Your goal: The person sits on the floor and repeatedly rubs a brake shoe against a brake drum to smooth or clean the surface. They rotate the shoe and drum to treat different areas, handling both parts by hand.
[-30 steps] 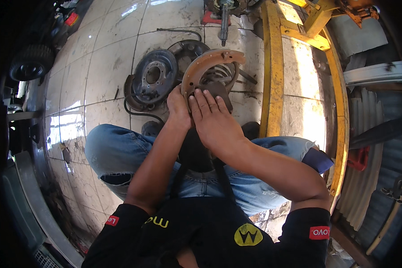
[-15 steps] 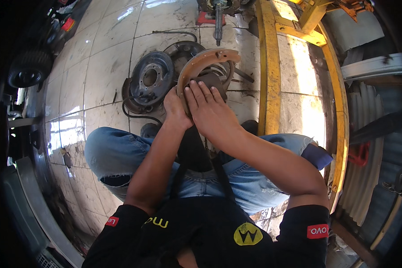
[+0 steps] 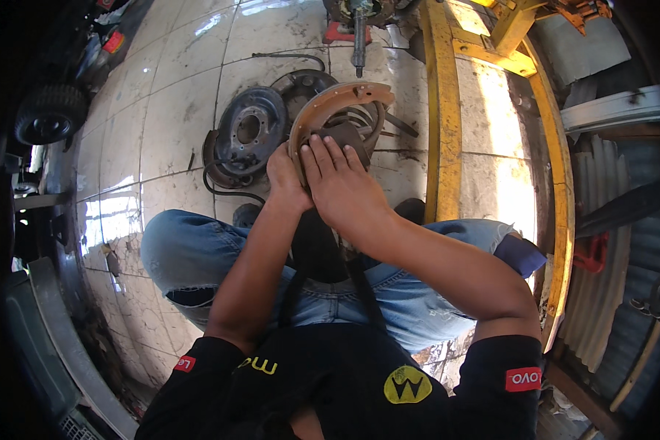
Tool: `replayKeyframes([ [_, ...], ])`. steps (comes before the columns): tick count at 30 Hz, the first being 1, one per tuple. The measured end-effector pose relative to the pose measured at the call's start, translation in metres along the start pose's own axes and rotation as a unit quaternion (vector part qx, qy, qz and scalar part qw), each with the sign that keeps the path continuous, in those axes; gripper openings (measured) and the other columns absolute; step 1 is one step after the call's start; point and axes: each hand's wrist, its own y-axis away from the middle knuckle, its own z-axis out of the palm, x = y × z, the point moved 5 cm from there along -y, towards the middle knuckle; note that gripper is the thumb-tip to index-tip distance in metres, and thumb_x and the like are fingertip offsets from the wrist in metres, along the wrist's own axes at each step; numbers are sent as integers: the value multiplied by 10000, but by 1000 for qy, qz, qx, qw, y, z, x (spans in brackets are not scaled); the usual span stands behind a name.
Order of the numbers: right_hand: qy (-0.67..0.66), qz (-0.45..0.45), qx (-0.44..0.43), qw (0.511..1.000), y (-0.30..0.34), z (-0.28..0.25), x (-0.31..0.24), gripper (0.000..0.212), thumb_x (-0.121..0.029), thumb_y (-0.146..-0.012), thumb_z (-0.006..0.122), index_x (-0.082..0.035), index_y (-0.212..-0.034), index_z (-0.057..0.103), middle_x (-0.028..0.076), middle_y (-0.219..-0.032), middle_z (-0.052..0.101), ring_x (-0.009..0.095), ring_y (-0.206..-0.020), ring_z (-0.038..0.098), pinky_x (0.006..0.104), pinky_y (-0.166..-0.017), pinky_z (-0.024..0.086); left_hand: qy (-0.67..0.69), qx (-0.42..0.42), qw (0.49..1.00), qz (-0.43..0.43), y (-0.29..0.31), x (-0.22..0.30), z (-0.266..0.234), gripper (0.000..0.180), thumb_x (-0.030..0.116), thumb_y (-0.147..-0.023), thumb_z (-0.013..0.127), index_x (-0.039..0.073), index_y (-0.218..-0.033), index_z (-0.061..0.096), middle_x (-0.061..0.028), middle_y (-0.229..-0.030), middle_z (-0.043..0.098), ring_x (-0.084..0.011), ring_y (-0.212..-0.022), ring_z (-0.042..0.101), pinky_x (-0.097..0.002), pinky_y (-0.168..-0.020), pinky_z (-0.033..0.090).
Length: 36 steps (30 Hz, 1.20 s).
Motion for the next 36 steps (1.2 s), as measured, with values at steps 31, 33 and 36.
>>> replayKeyframes([
  [31,21,15,62,998,-10,15,8,565,-136,-893,517,69,-1411,422,245,-1478,422,367,-1365,440,483,-1123,356,-22,-10,1000,20,1,4,10,379,252,-997,297,67,-1072,619,-107,-1024,640,-259,-948,641,-412,-890,529],
  [33,28,4,64,998,-14,17,13,573,-130,-895,518,68,-1421,407,247,-1482,416,370,-1371,431,486,-1127,352,-7,-27,1000,13,-6,4,7,381,265,-997,295,76,-1094,612,-105,-1055,642,-268,-988,637,-427,-915,515],
  [36,7,2,33,999,-7,10,3,578,-108,-901,502,67,-1438,379,249,-1493,401,373,-1382,417,487,-1129,352,-31,-17,999,-8,-11,6,-2,403,286,-999,282,76,-1117,605,-114,-1100,640,-278,-1031,633,-426,-921,511],
])
